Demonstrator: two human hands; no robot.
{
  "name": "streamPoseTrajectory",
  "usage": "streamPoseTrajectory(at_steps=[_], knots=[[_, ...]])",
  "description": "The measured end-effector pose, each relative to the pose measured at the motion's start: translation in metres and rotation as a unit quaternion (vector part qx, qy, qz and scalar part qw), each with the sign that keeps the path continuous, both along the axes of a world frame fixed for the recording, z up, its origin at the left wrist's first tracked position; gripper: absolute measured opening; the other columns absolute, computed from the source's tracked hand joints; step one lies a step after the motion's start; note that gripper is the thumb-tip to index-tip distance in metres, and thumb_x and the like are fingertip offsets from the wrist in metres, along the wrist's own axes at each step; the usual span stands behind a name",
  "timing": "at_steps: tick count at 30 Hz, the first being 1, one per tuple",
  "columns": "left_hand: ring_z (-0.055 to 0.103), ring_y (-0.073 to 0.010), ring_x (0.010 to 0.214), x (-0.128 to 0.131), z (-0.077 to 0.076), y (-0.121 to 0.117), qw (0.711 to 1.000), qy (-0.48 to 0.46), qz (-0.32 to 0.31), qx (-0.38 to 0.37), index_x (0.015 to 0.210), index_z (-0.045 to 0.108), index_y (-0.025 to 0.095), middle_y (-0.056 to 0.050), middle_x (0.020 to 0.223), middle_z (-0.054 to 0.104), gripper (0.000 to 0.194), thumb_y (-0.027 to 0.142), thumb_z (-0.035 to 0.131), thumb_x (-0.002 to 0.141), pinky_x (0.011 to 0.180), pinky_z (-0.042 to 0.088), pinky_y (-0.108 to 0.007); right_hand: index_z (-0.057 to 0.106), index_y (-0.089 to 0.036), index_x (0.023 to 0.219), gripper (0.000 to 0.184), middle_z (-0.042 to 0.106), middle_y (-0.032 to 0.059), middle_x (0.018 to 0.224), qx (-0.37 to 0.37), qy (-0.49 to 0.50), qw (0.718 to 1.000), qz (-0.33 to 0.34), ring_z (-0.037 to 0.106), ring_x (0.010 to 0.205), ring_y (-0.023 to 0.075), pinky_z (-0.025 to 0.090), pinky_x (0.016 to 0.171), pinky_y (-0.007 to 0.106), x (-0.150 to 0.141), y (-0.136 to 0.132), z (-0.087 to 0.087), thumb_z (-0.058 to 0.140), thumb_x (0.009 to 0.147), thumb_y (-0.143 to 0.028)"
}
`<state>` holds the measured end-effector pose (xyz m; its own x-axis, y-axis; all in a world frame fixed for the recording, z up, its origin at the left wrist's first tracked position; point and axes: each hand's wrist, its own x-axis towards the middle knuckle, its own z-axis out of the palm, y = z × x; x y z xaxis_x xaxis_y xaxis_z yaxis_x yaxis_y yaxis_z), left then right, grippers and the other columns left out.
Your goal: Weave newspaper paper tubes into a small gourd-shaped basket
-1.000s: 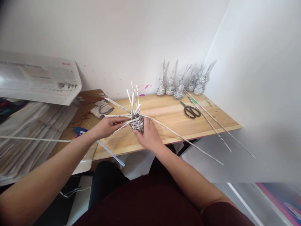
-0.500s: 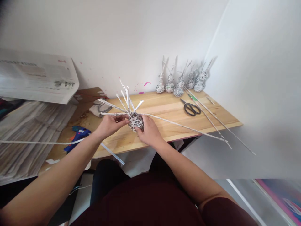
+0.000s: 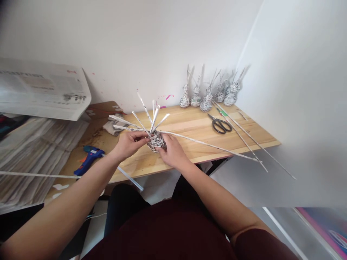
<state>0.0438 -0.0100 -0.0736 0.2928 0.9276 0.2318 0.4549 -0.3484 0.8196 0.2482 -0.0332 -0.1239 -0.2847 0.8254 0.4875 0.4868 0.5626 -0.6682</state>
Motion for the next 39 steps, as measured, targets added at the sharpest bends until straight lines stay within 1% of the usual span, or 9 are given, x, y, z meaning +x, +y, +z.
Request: streamPoseTrajectory(at_steps=[5,8,11,15,18,21,23,29,39], knots=[[0.059,-0.0139,0.066,0.000,-0.002,-0.001,0.999,0.012,0.038,0.001,0.097,0.080,0.017,-0.005,0.085,0.076,0.031,0.039,0.071,0.077,0.060,0.044,-0.024,0.049,-0.011,0.143,0.058,0.056,0.0219,0.143,0.005,-0.082,0.995,-0.048,0.052,0.132,0.0359,0.042,0.111,0.055,0.001,-0.018,0.013,0.062,0.088,-0.025],[0.048,-0.0109,0.056,0.000,-0.001,0.000,0.998,0.033,0.044,0.014,0.095,0.080,0.018,0.000,0.066,0.066,0.031,0.041,0.072,0.077,0.053,0.036,-0.023,0.061,-0.018,0.131,0.040,0.069,0.0154,0.124,0.017,-0.103,0.992,-0.065,0.063,0.115,0.0329,0.049,0.101,0.051,0.002,-0.028,0.028,0.057,0.093,-0.026],[0.047,-0.0109,0.056,0.002,0.002,-0.001,0.997,0.047,0.045,0.031,0.095,0.080,0.019,0.002,0.061,0.060,0.030,0.041,0.072,0.077,0.055,0.036,-0.023,0.067,-0.021,0.120,0.028,0.074,0.0104,0.108,0.027,-0.075,0.995,-0.053,0.068,0.099,0.0266,0.053,0.090,0.042,-0.002,-0.024,0.042,0.057,0.094,-0.026],[0.053,-0.0120,0.060,0.006,0.010,-0.005,0.993,0.090,0.058,0.045,0.098,0.080,0.020,0.001,0.066,0.065,0.025,0.034,0.070,0.079,0.059,0.040,-0.023,0.070,-0.021,0.105,0.020,0.072,0.0082,0.095,0.035,-0.050,0.995,-0.075,0.068,0.085,0.0223,0.052,0.080,0.035,-0.014,-0.003,0.048,0.064,0.090,-0.031],[0.060,-0.0151,0.070,0.006,0.013,-0.007,0.989,0.115,0.074,0.055,0.098,0.081,0.023,-0.001,0.082,0.075,0.024,0.032,0.074,0.077,0.069,0.046,-0.026,0.069,-0.020,0.091,0.008,0.072,0.0059,0.089,0.036,-0.022,0.996,-0.083,0.067,0.078,0.0191,0.050,0.075,0.031,-0.019,0.010,0.047,0.063,0.088,-0.025],[0.066,-0.0182,0.083,0.004,0.014,-0.007,0.992,0.095,0.066,0.046,0.103,0.080,0.025,-0.003,0.103,0.078,0.027,0.029,0.076,0.076,0.078,0.050,-0.029,0.067,-0.020,0.085,0.007,0.071,0.0023,0.080,-0.003,0.024,0.997,-0.069,0.064,0.068,0.0158,0.048,0.069,0.028,-0.017,0.017,0.047,0.060,0.087,-0.022],[0.069,-0.0196,0.089,0.003,0.013,-0.007,0.996,0.071,0.052,0.030,0.104,0.079,0.024,-0.004,0.108,0.078,0.028,0.027,0.075,0.077,0.083,0.053,-0.030,0.066,-0.021,0.083,0.008,0.071,0.0001,0.074,-0.034,0.047,0.996,-0.062,0.062,0.062,0.0142,0.047,0.065,0.026,-0.015,0.019,0.048,0.059,0.087,-0.023],[0.072,-0.0214,0.090,0.001,0.011,-0.003,0.999,0.034,0.038,0.005,0.100,0.080,0.020,-0.006,0.105,0.079,0.026,0.032,0.076,0.077,0.086,0.056,-0.033,0.067,-0.020,0.082,0.012,0.071,-0.0003,0.071,-0.059,0.059,0.995,-0.058,0.061,0.059,0.0138,0.047,0.061,0.026,-0.009,0.023,0.053,0.058,0.087,-0.026],[0.072,-0.0211,0.088,0.008,0.017,-0.004,0.995,0.078,0.061,0.019,0.093,0.081,0.023,-0.001,0.097,0.080,0.016,0.027,0.074,0.080,0.084,0.055,-0.029,0.065,-0.021,0.086,0.006,0.071,-0.0007,0.076,-0.031,0.075,0.992,-0.094,0.063,0.062,0.0136,0.050,0.065,0.027,-0.008,0.026,0.052,0.066,0.080,-0.023]])
